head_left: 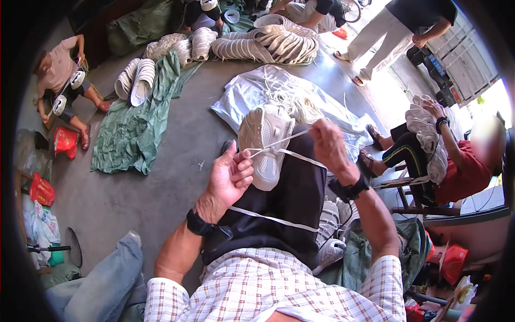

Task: The recorder is lacing white sneakers while sitting in a workspace with several other workers doing similar assembly tasks.

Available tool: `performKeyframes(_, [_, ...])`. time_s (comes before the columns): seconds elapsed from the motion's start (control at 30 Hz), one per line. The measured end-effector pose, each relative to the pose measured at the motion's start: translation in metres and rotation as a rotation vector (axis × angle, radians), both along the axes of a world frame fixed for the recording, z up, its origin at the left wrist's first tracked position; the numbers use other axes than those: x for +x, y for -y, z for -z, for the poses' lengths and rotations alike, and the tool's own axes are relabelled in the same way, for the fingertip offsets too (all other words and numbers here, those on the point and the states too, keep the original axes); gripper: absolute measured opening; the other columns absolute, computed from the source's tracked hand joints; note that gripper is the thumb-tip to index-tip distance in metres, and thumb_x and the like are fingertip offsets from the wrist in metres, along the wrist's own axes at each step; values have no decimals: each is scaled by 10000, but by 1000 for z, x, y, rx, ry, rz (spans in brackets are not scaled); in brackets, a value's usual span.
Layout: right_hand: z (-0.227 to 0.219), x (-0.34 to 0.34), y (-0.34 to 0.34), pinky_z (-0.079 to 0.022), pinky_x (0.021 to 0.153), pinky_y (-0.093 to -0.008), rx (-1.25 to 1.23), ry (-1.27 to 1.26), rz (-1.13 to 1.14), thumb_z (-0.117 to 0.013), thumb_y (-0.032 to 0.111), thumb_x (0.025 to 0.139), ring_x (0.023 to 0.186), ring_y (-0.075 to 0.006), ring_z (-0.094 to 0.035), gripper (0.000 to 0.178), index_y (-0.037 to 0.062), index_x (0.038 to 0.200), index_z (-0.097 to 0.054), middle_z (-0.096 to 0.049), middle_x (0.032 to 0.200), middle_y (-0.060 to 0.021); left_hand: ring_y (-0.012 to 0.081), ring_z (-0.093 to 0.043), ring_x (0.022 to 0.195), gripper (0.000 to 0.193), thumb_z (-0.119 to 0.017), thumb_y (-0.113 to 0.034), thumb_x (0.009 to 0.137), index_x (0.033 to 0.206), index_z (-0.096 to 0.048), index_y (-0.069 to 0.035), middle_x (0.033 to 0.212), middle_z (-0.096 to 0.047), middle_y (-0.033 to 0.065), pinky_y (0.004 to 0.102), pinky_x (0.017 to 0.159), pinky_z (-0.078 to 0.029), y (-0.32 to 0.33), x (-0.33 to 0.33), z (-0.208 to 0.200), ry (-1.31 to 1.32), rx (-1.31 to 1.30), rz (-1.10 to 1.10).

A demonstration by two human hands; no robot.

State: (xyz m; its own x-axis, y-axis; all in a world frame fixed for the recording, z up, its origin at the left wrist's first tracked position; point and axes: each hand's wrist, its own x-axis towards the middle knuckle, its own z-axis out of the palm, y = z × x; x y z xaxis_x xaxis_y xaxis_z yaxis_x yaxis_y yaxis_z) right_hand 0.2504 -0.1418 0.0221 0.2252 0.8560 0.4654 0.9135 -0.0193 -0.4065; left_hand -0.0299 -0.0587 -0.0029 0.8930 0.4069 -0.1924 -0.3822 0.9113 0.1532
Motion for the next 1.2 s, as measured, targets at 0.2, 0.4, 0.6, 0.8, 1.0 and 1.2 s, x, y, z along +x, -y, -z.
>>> performKeyframes(0.2, [-9, 105, 46, -460, 705, -488, -107, -12, 300, -612, 176, 926, 782, -409, -608, 175, 12, 864, -624, -627, 760, -215, 29, -292, 417, 263, -556, -275, 1017, 1036, -594, -15, 633, -511, -20, 205, 393, -217, 26, 26, -20, -606, 345, -277])
performKeyframes(0.4, [-42, 69, 66, -430, 624, -305, -260, -518, 213, -631, 179, 926, 622, -145, -556, 206, -15, 858, -647, -598, 666, -55, 19, -296, 405, 170, -589, -200, 992, 987, -580, -30, 635, -521, -24, 202, 368, -220, 27, 24, -19, -678, 440, -307])
performKeyframes(0.6, [-63, 69, 75, -413, 620, -248, -68, -1085, 21, -645, 148, 938, 612, -75, -501, 164, -13, 917, -664, -579, 691, 4, 1, -382, 459, 151, -717, -90, 881, 943, -588, -40, 632, -545, -40, 178, 418, -277, 25, 29, -15, -811, 726, -288])
performKeyframes(0.8, [-73, 60, 75, -453, 675, -280, 96, -1523, -183, -647, 117, 962, 668, -113, -531, 171, -16, 1069, -632, -598, 794, -20, 33, -526, 558, 194, -794, -61, 747, 810, -614, -23, 618, -612, -8, 214, 546, -417, 20, 28, -13, -1030, 1246, -327])
performKeyframes(1.0, [-84, 51, 84, -461, 682, -298, 149, -1551, -162, -637, 130, 968, 677, -144, -560, 229, -15, 1143, -609, -618, 772, -54, 35, -517, 548, 172, -789, -58, 748, 768, -623, -16, 603, -608, -12, 217, 533, -410, 12, 28, -10, -977, 1227, -270])
performKeyframes(1.2, [-59, 82, 100, -426, 646, -284, 148, -1637, -95, -621, 121, 975, 662, -126, -530, 230, -13, 1161, -600, -605, 773, -39, 23, -488, 541, 152, -768, -53, 777, 777, -619, -22, 597, -579, -35, 209, 531, -393, 19, 31, -15, -999, 1351, -291])
